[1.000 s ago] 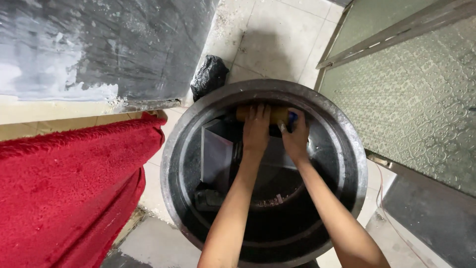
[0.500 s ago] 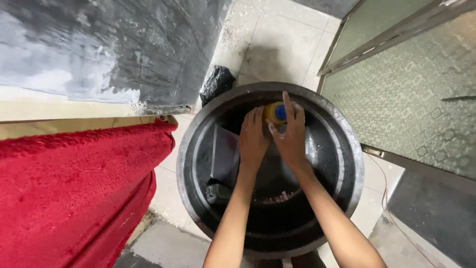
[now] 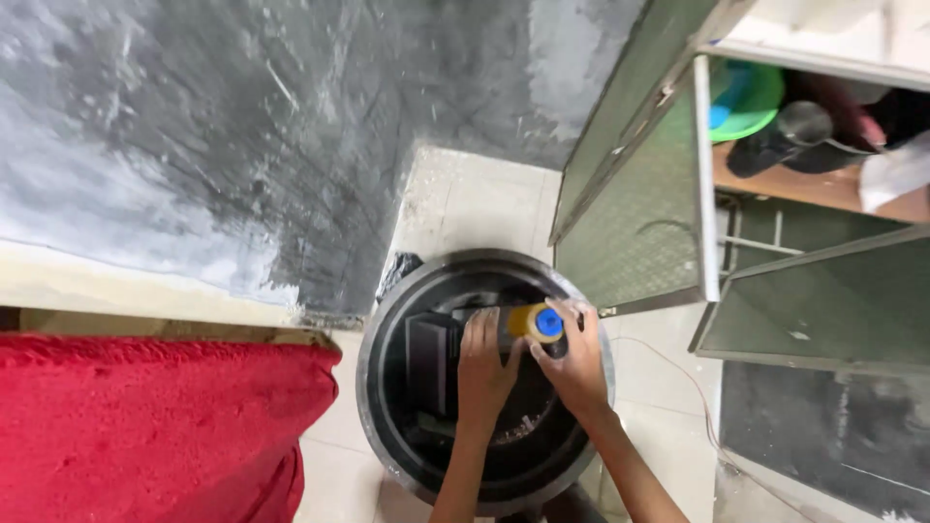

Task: The person clears items from a cabinet into a basin, including a cup, bottle, and pink container, before placing a speaker and phone onto the shelves. They then lift the basin onto the cabinet and place a stool inside the cabinet.

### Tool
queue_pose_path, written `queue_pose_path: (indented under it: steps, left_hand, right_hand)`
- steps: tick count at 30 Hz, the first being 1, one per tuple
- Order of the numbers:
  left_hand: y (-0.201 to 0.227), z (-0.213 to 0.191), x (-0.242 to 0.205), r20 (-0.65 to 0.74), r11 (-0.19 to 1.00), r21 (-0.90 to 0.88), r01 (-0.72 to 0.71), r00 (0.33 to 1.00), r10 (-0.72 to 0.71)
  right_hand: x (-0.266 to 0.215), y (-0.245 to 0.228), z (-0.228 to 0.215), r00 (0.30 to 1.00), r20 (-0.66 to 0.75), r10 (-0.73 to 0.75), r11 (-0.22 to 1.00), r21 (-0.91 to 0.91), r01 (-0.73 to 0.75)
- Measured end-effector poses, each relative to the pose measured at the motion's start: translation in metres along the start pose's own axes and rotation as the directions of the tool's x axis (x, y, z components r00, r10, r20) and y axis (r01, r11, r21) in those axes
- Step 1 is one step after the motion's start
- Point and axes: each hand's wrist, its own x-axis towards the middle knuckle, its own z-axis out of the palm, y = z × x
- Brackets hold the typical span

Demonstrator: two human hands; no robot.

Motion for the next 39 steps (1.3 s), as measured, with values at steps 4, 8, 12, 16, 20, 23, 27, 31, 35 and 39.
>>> queue_pose_path:
  steps: [4, 8, 12, 16, 20, 23, 27, 31, 35, 39]
  left_hand:
    - [0.059, -0.014, -0.018, -0.013, 0.991, -0.050, -0.126, 0.992, 0.125]
    - [0.112, -0.010, -0.029, 0.085, 0.982, -0.100, -0.158, 0.982, 0.167]
    - [0.162, 0.003, -0.036, 0.153, 0.958, -0.140, -0.252, 0.950, 0.272]
    - [0.215, 0.017, -0.037, 0.212, 0.927, -0.225, -0.299, 0.914, 0.346]
    - [0.271, 0.038, -0.039, 0.230, 0.917, -0.208, -0.341, 0.894, 0.385]
    - [0.310, 0.063, -0.037, 0.248, 0.916, -0.214, -0.340, 0.888, 0.388]
    - [0.357, 0.101, -0.027, 0.209, 0.903, -0.196, -0.383, 0.883, 0.420]
    - [0.401, 0.134, -0.011, 0.184, 0.887, -0.110, -0.448, 0.868, 0.461]
    - [0.430, 0.152, 0.009, 0.155, 0.877, -0.118, -0.466, 0.864, 0.479]
    - [0.445, 0.168, 0.030, 0.131, 0.856, -0.055, -0.514, 0.846, 0.517]
  right_hand:
    - [-0.023, -0.033, -0.067, 0.988, -0.047, 0.146, 0.989, -0.007, -0.146]
    - [-0.044, -0.038, -0.132, 0.981, -0.131, 0.144, 0.989, -0.026, -0.149]
    - [-0.053, -0.030, -0.189, 0.953, -0.301, 0.047, 0.991, -0.108, -0.083]
    - [-0.063, -0.023, -0.245, 0.911, -0.411, -0.042, 0.989, -0.144, -0.019]
    - [-0.064, -0.008, -0.295, 0.888, -0.458, -0.046, 0.995, -0.096, 0.002]
    - [-0.060, 0.011, -0.333, 0.885, -0.466, -0.013, 0.999, -0.033, -0.002]
    - [-0.048, 0.036, -0.385, 0.887, -0.462, -0.018, 0.997, -0.078, -0.020]
    - [-0.030, 0.058, -0.434, 0.895, -0.445, -0.016, 0.994, -0.100, -0.032]
    - [-0.006, 0.072, -0.465, 0.896, -0.443, -0.026, 0.996, -0.091, -0.016]
    - [0.024, 0.087, -0.481, 0.887, -0.458, -0.061, 0.996, -0.092, 0.021]
